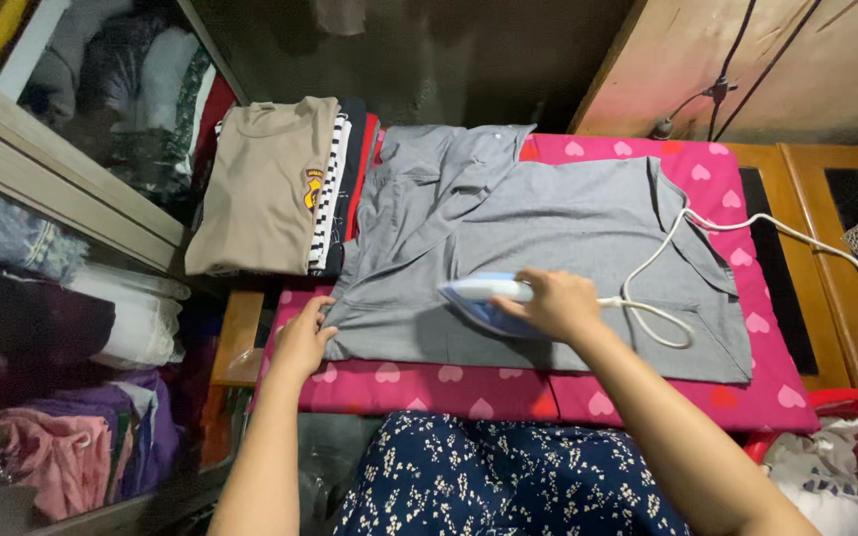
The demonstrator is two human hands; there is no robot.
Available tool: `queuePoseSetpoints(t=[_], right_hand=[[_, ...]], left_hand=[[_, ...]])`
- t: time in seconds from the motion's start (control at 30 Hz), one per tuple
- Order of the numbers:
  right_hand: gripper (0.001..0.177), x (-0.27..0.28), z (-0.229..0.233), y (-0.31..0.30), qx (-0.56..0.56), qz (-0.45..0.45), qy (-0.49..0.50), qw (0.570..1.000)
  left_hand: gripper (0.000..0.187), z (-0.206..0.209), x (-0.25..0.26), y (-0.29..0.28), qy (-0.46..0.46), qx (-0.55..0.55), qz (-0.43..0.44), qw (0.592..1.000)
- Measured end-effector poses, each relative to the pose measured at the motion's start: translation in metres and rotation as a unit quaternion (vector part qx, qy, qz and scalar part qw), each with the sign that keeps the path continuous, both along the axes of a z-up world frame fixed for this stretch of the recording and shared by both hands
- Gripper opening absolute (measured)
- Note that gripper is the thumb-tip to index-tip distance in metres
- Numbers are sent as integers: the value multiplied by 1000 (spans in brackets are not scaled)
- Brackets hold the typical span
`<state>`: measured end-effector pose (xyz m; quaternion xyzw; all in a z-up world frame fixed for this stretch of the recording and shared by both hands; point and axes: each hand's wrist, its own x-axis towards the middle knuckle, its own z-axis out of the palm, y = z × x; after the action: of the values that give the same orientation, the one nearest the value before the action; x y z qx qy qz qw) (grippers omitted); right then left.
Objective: The person irons a gray button-up shirt on a pink heart-patterned ironing board, smoothing the fabric and using a blue and white iron. After ironing, the person folds the shirt and places it on a stack of other folded clothes. The person then picks up a white t-shirt from a red laundry basket and begins ironing it.
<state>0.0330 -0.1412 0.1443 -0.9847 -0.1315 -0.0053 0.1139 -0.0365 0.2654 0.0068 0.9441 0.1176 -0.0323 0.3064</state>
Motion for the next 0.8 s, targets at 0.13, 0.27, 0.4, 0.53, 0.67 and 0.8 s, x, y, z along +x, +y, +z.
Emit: queuePoseSetpoints(t=[0.13,0.27,0.4,0.53,0.67,0.8], right_hand=[[67,-24,-20,-19,-85,47,33,995],[61,-32,-44,-24,-45,144,-55,987],[62,-3,-48,-11,-47,52,-92,993],[62,6,-38,-10,-38,30,-24,999],[62,-24,-36,-30,-64,121,78,988],[62,-47,-49,-74,-37,120,6,992]], left_hand=[[55,-6,2,-5,-24,41,-19,999],[59,18,-8,-26,-48,141,-16,989],[56,36,-3,-83,-120,272,-65,953],[59,30,7,-140,-131,204,-171,955],[43,9,27,-179,-215,158,-238,934],[49,-2,43,-215,-213,153,-311,913]])
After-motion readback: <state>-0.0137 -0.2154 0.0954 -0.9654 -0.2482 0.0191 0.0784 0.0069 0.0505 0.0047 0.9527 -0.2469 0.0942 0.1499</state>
